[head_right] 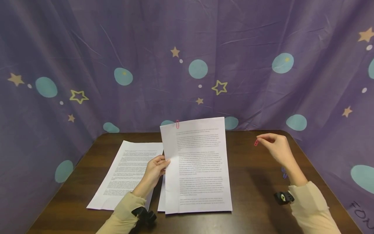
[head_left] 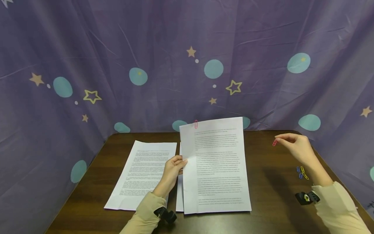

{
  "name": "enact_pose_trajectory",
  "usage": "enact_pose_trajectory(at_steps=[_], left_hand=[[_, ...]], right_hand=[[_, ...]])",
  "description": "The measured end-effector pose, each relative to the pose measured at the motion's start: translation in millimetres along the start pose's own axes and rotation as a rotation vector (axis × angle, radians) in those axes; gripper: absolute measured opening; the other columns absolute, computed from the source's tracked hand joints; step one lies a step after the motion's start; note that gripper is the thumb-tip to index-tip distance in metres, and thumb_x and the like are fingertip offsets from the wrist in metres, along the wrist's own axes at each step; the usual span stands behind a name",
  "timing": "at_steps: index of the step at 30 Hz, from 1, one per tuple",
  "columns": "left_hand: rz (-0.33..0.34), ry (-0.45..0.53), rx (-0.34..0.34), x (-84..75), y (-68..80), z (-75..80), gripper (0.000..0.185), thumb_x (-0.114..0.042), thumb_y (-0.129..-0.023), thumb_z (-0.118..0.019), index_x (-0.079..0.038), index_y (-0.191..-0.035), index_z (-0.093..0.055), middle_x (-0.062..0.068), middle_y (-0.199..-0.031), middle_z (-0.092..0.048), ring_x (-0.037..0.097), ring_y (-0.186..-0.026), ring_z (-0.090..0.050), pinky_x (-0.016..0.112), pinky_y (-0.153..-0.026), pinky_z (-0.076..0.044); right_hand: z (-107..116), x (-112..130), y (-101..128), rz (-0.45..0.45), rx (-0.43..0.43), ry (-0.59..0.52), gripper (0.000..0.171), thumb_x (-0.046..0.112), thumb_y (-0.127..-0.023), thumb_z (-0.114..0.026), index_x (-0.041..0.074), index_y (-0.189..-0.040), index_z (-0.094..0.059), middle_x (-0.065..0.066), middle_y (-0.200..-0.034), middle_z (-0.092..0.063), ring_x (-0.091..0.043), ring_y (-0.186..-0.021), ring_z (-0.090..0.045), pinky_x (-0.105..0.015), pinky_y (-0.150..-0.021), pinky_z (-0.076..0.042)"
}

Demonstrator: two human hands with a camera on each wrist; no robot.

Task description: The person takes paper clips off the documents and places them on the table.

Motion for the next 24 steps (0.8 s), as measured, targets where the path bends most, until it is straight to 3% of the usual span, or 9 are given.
enact_pose_trajectory(at_steps=[7,13,20,24], left_hand=[[0.001,-0.013,-0.005,0.1,-0.5,0.1,0.01,0.001,-0.082,-0.058,0.002,-0.09,-0.052,-0.005,-0.068,-0.061,0.006,-0.058,-0.057,0.018,-0.05,-0.046],[0.006,0.007,-0.002,-0.6,0.7,-0.3,0.011,0.001,-0.082,-0.057,0.004,-0.091,-0.052,-0.005,-0.068,-0.061,0.006,-0.058,-0.058,0.018,-0.05,-0.046],[0.018,0.004,-0.008,-0.5,1.6,0.4,0.011,0.001,-0.082,-0.057,0.004,-0.092,-0.053,-0.006,-0.068,-0.061,0.006,-0.058,-0.058,0.018,-0.05,-0.046],[0.022,0.013,-0.011,1.0,1.1,-0.2,0.009,0.002,-0.082,-0.057,0.003,-0.09,-0.052,-0.005,-0.068,-0.061,0.006,-0.058,-0.057,0.019,-0.049,-0.046]], right_hand=[[5.2,-22.6,6.9,-0.034,0.02,0.013,0.029,0.024,-0.085,-0.059,-0.002,-0.096,-0.064,0.013,-0.077,-0.066,0.013,-0.071,-0.05,-0.012,-0.059,-0.04],[7.8,-51.1,11.8,-0.03,0.048,-0.034,0.031,0.022,-0.085,-0.059,-0.007,-0.094,-0.063,-0.002,-0.075,-0.068,0.003,-0.065,-0.057,-0.015,-0.056,-0.046],[5.2,-151.0,5.7,-0.061,0.036,-0.154,0.019,0.018,-0.082,-0.063,0.003,-0.092,-0.068,0.001,-0.071,-0.067,-0.004,-0.063,-0.061,-0.017,-0.051,-0.045],[3.4,-206.8,4.3,-0.07,0.03,-0.092,0.027,0.025,-0.084,-0.06,0.003,-0.098,-0.066,0.005,-0.073,-0.068,-0.006,-0.065,-0.063,-0.019,-0.052,-0.047]])
Point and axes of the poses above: each hand's wrist, its own y-axis away from the middle knuckle, its own z-axis out of the back of the hand, x = y × z, the point moved 2 cm from there along -y, towards the middle knuckle
